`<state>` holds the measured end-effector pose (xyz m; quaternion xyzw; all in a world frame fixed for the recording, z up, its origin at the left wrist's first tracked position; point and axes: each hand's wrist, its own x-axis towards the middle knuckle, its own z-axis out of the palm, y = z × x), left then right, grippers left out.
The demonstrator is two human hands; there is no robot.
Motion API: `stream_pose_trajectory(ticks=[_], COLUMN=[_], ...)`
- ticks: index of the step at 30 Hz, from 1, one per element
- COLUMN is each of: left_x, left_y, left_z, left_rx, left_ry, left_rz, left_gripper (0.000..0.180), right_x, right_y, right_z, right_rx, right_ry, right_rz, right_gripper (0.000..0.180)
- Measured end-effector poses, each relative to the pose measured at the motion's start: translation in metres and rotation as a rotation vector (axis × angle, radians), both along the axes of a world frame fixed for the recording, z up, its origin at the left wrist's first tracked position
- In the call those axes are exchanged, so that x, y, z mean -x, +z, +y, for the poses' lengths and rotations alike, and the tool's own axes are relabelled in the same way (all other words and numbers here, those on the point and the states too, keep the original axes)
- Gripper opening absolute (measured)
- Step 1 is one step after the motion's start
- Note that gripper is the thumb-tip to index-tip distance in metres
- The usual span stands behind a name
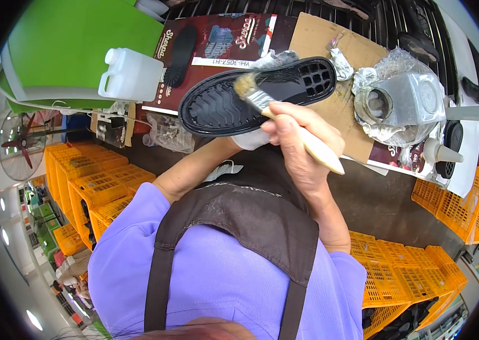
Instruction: The person applies a dark coating to the soles of black shoes using a paintbrush. They hold the shoe in their left hand and repeatedly dip the brush into a container to cover the textured surface of the sole. The person works on multiple shoes, placing finished ones on a nearby rack.
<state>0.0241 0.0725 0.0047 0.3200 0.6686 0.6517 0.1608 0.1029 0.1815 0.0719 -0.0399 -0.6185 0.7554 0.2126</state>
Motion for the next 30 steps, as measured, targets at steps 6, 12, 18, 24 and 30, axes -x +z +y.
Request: stream_pose_trajectory(ticks=[6,12,18,24,30], left_x=[-0.009,-0.015,-0.013,0.0,0.018], left_y=[-0.022,-0.032,-0.002,-0.007,-0.001], left_z=[-0.006,-0.006,-0.005,-0.02,-0.034], left_rx=[-0.215,-0.314,-0.083,0.102,0.044], left_ry=[-0.16,-0.279,-0.3,-0.596,-0.72], left_rz=[-0.302,-0.504,-0.089,-0.156,-0.624], left_gripper=[0.028,0.022,0.02,0.054,0.049], right_x=[0.005,0.015,0.038,0.064,0.068], right_y=[0.008,0.016,0.02,0.02,0.012], right_z=[-0.007,0.002,0.028,0.054,0.065], right_rx=[0.017,-0.038,-0.233,-0.274,-0.3], right_ry=[0.164,0.324,0.507,0.677,0.786], right_rz=[-0.079,-0.108,-0.126,-0.269,-0.389], right_gripper=[0.02,0.016,0.018,0.02,0.018])
